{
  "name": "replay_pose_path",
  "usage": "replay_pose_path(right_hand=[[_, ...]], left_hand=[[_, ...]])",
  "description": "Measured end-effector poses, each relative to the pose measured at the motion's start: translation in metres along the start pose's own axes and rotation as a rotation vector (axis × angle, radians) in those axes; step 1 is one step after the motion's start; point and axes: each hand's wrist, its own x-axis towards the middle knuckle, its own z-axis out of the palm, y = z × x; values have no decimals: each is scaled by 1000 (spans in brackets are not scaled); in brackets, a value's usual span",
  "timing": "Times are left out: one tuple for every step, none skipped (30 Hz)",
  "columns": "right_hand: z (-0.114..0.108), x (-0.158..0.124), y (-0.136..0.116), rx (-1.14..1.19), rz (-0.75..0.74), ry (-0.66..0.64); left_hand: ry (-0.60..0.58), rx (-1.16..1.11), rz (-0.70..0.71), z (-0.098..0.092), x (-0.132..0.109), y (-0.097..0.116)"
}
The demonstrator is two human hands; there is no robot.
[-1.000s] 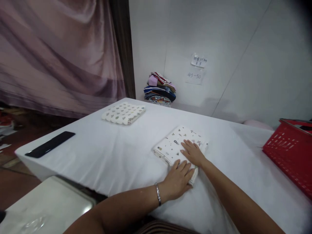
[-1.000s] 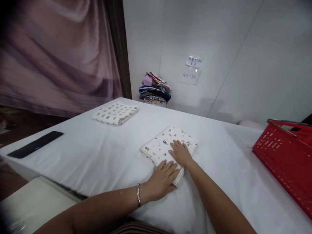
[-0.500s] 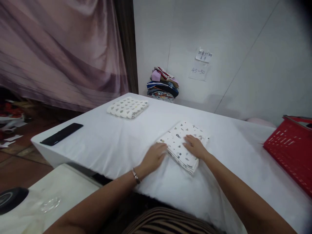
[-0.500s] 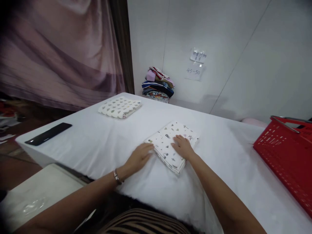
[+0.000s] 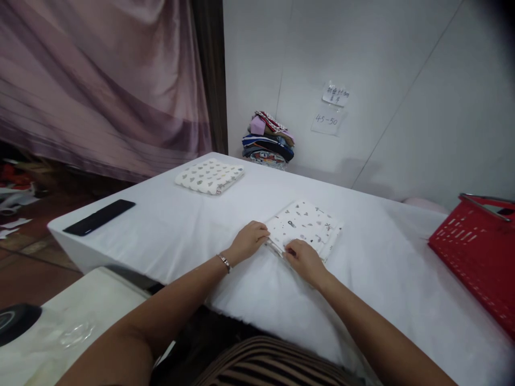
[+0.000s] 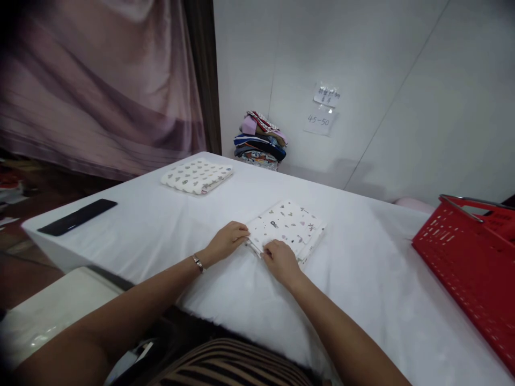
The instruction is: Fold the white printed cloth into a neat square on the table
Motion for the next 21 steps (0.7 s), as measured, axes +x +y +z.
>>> replay_pose_path(right_hand=[[0,-1,0,-5,-10,-3],[0,-1,0,-5,-18,-2],[1,-2,0,1,-22,3],[1,-3,-1,8,-22,12],[1,-3,-1,13,-21,24],[1,-4,-1,11,-20,36],[1,-5,-2,2,-23,44],[1,-5,-2,-12,-29,46],[1,-6,-2,-29,-35,40],[1,-7,-3,-46,-40,26],[1,-8,-3,-62,-43,10],[2,-8,-3,-78,-46,-4],[2,-9,-4,-93,-49,-15],[3,-9,-4,-108,-54,-22],[3,-9,-4,-125,-60,-27],[4,-9,-5,-142,-64,-31],[4,-9,-5,-158,-65,-35],[5,-9,-5,-169,-63,-41],[5,-9,-5,-176,-56,-45],[5,-8,-5,-180,-48,-47],[4,-8,-6,-181,-41,-47]], left_hand=[[-9,4,3,0,2,-1],[-21,10,7,-1,3,-1],[-31,16,15,-2,4,-1],[-36,21,25,-3,5,-1],[-34,24,36,-4,5,0],[-23,25,45,-5,4,1],[-9,25,52,-5,3,1],[3,26,58,-6,1,1],[8,28,65,-6,0,1],[5,30,75,-5,-2,1],[-3,33,88,-5,-4,0],[-12,34,104,-5,-5,-1],[-20,34,118,-5,-6,-3],[-25,34,130,-5,-7,-4],[-31,33,139,-5,-7,-5],[-38,32,147,-6,-7,-7],[-48,32,156,-6,-7,-8],[-59,31,168,-7,-7,-9],[-69,31,179,-8,-6,-10],[-76,31,190,-9,-6,-11],[-78,33,198,-9,-5,-12]])
